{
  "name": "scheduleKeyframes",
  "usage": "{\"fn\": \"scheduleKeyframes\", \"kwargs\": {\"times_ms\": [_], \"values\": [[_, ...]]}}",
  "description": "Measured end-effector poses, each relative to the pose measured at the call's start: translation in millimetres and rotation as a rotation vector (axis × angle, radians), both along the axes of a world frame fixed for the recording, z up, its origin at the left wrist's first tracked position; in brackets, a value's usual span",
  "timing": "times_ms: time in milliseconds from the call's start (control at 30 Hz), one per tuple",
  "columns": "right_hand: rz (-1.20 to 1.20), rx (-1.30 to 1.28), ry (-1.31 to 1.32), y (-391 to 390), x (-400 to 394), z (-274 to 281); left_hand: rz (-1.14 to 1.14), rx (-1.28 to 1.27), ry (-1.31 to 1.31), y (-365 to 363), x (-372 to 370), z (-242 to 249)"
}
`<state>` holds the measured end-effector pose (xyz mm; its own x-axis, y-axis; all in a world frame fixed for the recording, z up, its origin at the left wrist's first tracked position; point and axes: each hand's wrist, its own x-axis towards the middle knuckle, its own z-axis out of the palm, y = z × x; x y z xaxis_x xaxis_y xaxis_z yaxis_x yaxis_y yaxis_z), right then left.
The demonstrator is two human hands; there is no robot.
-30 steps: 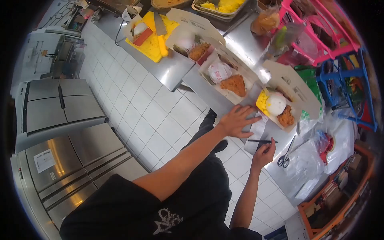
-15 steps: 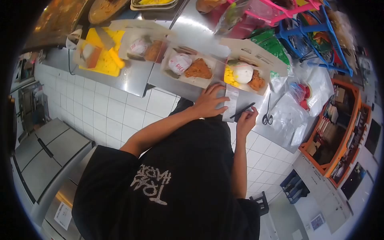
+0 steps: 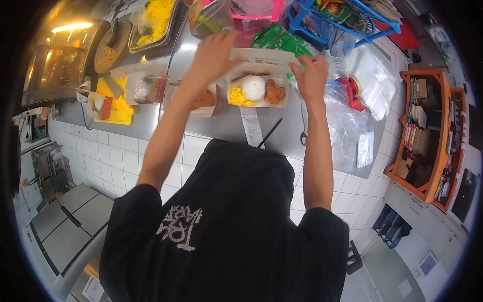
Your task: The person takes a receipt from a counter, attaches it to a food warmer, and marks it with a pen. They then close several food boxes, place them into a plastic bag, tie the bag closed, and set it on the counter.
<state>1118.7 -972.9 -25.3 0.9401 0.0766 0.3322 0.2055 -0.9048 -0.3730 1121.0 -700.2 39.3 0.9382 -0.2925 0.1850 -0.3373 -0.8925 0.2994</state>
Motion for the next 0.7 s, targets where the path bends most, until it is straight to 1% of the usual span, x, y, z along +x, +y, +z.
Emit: {"fn": "scheduleKeyframes", "kwargs": {"times_ms": [33, 100, 133, 200, 233, 267, 333, 367, 400, 467, 500, 533, 567, 600, 633, 667, 700], "values": [[0.000, 0.003, -0.010, -7, 0, 0, 0.079, 0.251, 0.252, 6, 23, -1], [0.143, 0.090, -0.035, -18, 2, -4, -0.065, 0.135, 0.367, 22, 58, -51], [0.148, 0.091, -0.038, -26, -1, -10, -0.060, 0.136, 0.364, 13, 54, -48], [0.159, 0.617, 0.056, -43, -13, -28, -0.192, -0.088, 0.324, -9, 37, -49], [0.162, 0.820, 0.209, -54, -16, -40, -0.149, -0.210, 0.246, -23, 28, -54], [0.138, 0.832, 0.224, -60, -21, -57, -0.162, -0.202, 0.272, -35, 23, -59], [-0.081, 1.214, 0.094, -55, -31, -65, 0.061, -0.540, 0.403, -62, 16, -66], [-0.178, 1.303, 0.054, -50, -33, -70, 0.120, -0.683, 0.396, -76, 11, -72], [-0.208, 1.300, 0.067, -36, -36, -63, 0.114, -0.680, 0.427, -91, 9, -89], [-0.435, 1.416, -0.215, -3, -30, -40, 0.133, -1.272, 0.076, -119, 9, -129], [-0.447, 1.412, -0.202, 7, -26, -42, 0.170, -1.275, 0.106, -128, 1, -119], [-0.452, 1.389, -0.292, 16, -20, -46, 0.180, -1.275, 0.116, -137, 1, -126], [-0.453, 1.364, -0.382, 20, -15, -48, 0.248, -1.301, 0.049, -144, 7, -131], [-0.452, 1.360, -0.368, 20, -11, -48, 0.319, -1.325, -0.021, -148, 8, -131], [-0.475, 1.334, -0.311, 20, -6, -48, 0.332, -1.125, -0.020, -149, 8, -131], [-0.495, 1.308, -0.253, 21, -4, -48, 0.349, -1.125, -0.020, -145, 12, -131], [-0.491, 1.304, -0.232, 12, -6, -52, 0.301, -1.056, 0.018, -137, 16, -128]]}}
